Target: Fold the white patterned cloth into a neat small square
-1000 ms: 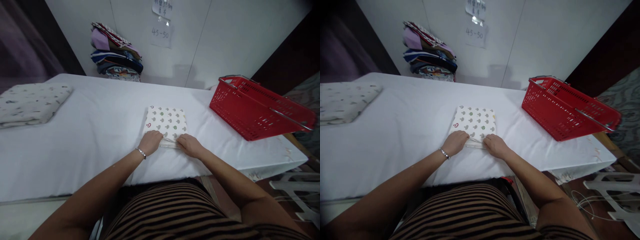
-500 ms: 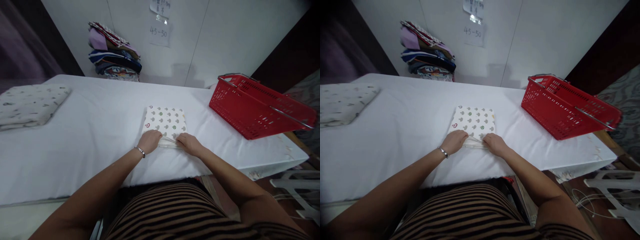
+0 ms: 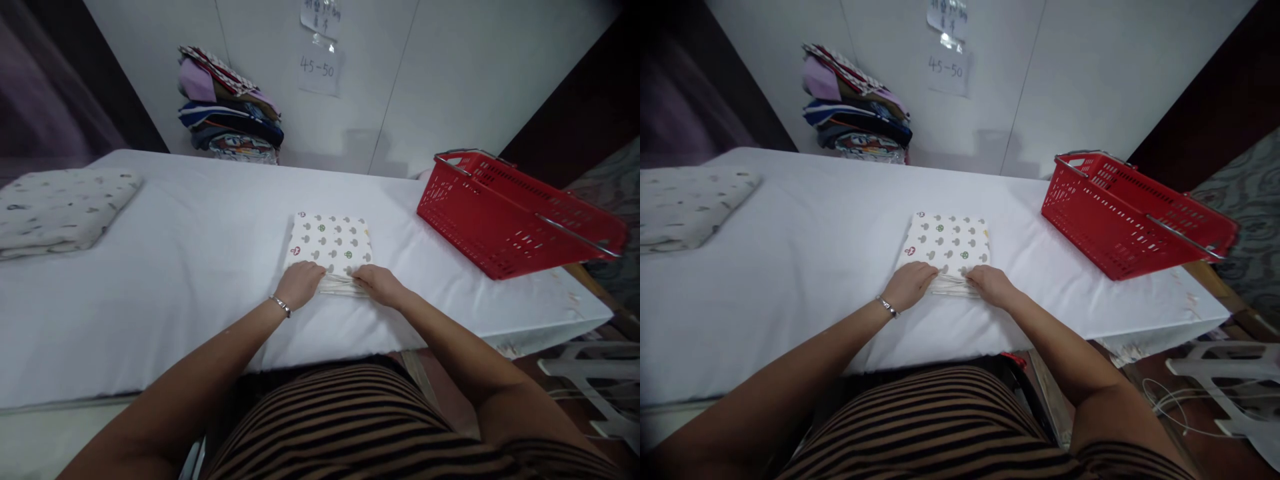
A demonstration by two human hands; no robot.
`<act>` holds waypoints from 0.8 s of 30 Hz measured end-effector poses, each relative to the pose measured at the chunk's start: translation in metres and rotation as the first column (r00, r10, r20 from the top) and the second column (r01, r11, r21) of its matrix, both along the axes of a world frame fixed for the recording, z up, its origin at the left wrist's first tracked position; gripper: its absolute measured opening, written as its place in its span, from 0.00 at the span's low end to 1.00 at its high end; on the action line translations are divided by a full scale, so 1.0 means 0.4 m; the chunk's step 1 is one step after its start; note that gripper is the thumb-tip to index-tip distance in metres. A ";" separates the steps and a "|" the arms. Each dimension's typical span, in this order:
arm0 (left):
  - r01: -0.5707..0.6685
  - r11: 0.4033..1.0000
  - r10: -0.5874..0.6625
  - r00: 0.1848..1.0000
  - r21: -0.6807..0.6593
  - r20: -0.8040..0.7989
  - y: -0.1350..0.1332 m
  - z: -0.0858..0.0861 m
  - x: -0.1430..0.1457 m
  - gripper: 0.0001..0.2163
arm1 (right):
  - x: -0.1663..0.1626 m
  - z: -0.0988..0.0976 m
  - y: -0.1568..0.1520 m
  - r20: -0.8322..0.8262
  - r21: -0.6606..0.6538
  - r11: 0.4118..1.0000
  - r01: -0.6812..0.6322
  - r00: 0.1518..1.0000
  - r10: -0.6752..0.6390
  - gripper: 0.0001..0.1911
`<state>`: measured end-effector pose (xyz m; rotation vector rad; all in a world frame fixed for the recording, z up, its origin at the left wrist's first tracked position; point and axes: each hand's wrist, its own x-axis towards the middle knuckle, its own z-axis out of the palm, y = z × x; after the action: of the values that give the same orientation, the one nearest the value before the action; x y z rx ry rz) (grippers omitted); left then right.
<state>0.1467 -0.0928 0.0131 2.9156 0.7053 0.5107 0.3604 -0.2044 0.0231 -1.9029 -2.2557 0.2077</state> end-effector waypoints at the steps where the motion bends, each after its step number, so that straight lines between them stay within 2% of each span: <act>1: 0.013 1.000 -0.013 1.000 0.012 0.011 -0.001 -0.004 -0.003 0.10 | 0.003 -0.004 0.000 -0.015 0.009 1.000 0.001 1.000 -0.001 0.12; 4: 0.015 0.999 -0.015 1.000 0.049 0.012 -0.004 -0.009 -0.006 0.09 | 0.004 -0.003 -0.003 -0.055 0.036 0.999 0.006 0.998 -0.004 0.13; 7: -0.027 0.999 0.027 1.000 0.027 -0.015 -0.006 -0.002 0.001 0.09 | -0.008 0.013 -0.009 -0.051 0.020 1.000 -0.003 0.999 0.004 0.12; 11: -0.117 0.991 0.112 0.991 -0.067 -0.074 -0.006 0.014 0.012 0.09 | -0.040 0.031 -0.008 0.046 -0.007 0.998 0.066 0.997 -0.065 0.11; 15: -0.159 0.979 0.145 0.983 -0.129 -0.109 -0.004 0.023 0.015 0.10 | -0.065 0.029 0.000 0.137 0.025 0.994 0.110 0.984 -0.112 0.11; 20: -0.138 0.979 0.126 0.988 -0.152 -0.088 -0.002 0.018 0.010 0.10 | -0.067 0.028 0.002 0.196 0.025 0.998 0.062 0.978 -0.066 0.09; 24: -0.049 0.990 0.047 0.999 -0.134 -0.020 0.000 0.001 -0.002 0.10 | -0.060 0.028 0.001 0.249 0.012 1.000 0.020 0.968 -0.023 0.09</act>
<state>0.1460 -0.0928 0.0134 2.7865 0.7821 0.4263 0.3365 -0.2040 0.0344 -2.0489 -2.3825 -0.0490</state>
